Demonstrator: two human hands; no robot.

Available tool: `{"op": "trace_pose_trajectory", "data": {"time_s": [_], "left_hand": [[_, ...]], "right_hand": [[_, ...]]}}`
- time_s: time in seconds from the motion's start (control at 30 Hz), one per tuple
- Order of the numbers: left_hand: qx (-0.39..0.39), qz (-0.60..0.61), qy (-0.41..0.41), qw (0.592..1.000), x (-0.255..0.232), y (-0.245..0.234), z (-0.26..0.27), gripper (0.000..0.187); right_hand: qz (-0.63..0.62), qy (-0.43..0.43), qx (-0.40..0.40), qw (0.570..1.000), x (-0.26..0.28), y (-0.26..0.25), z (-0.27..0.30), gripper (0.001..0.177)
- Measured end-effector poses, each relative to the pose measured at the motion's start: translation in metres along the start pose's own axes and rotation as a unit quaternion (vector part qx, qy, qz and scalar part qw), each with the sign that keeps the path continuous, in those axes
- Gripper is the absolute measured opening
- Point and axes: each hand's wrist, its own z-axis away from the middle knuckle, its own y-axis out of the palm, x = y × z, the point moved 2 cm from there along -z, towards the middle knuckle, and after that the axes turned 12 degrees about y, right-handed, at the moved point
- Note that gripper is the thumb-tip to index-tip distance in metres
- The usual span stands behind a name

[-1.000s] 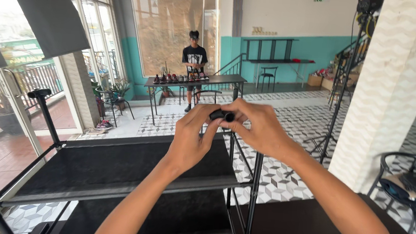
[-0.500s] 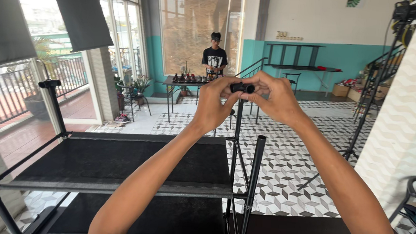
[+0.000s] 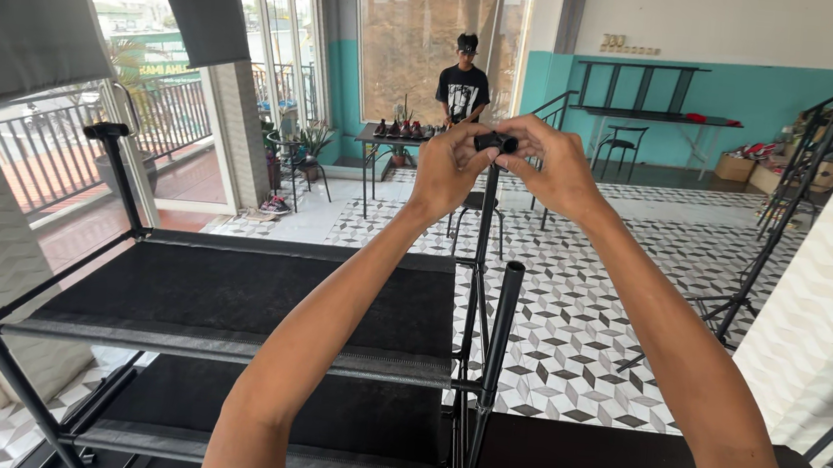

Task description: The person assembles a black metal shelving unit by inserting small plastic connectors into the vertical poles and then attaching horizontal support bars. They use a red cloth to wipe one of the metal bars before placing it into the frame.

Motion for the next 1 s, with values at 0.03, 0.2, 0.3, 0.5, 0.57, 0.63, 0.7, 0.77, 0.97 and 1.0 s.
{"op": "trace_pose_trajectory", "data": {"time_s": [0.03,0.2,0.3,0.5,0.57,0.63,0.7,0.77,0.97,1.0], "left_hand": [[-0.003,0.014,-0.012,1.000,0.005,0.002,0.001,0.032],[-0.033,0.068,0.007,0.997,0.025,0.013,0.001,0.032],[-0.035,0.018,-0.026,0.999,0.037,0.016,0.005,0.030],[-0.036,0.042,-0.027,0.998,0.060,0.021,0.005,0.030],[-0.042,0.086,-0.062,0.994,0.069,0.023,0.005,0.031],[-0.050,0.136,-0.138,0.980,0.078,0.028,0.005,0.032],[-0.056,0.156,-0.157,0.974,0.084,0.031,0.005,0.033],[-0.055,0.187,-0.166,0.967,0.090,0.032,0.006,0.033],[-0.050,0.252,-0.177,0.950,0.099,0.035,0.012,0.028],[-0.046,0.266,-0.178,0.946,0.100,0.036,0.014,0.027]], "right_hand": [[0.002,-0.012,-0.005,1.000,-0.003,0.001,0.000,0.042],[-0.014,-0.008,0.002,1.000,-0.022,0.009,-0.009,0.043],[-0.028,-0.010,0.002,1.000,-0.036,0.015,-0.013,0.043],[-0.029,-0.018,-0.009,0.999,-0.055,0.023,-0.017,0.042],[-0.009,-0.002,-0.023,1.000,-0.058,0.025,-0.017,0.043],[0.010,0.018,-0.038,0.999,-0.060,0.027,-0.017,0.045],[0.015,0.002,-0.044,0.999,-0.061,0.027,-0.019,0.045],[0.024,-0.006,-0.049,0.999,-0.061,0.028,-0.020,0.046],[0.040,0.013,-0.042,0.998,-0.061,0.026,-0.019,0.045],[0.030,0.031,-0.033,0.999,-0.061,0.026,-0.020,0.045]]}}
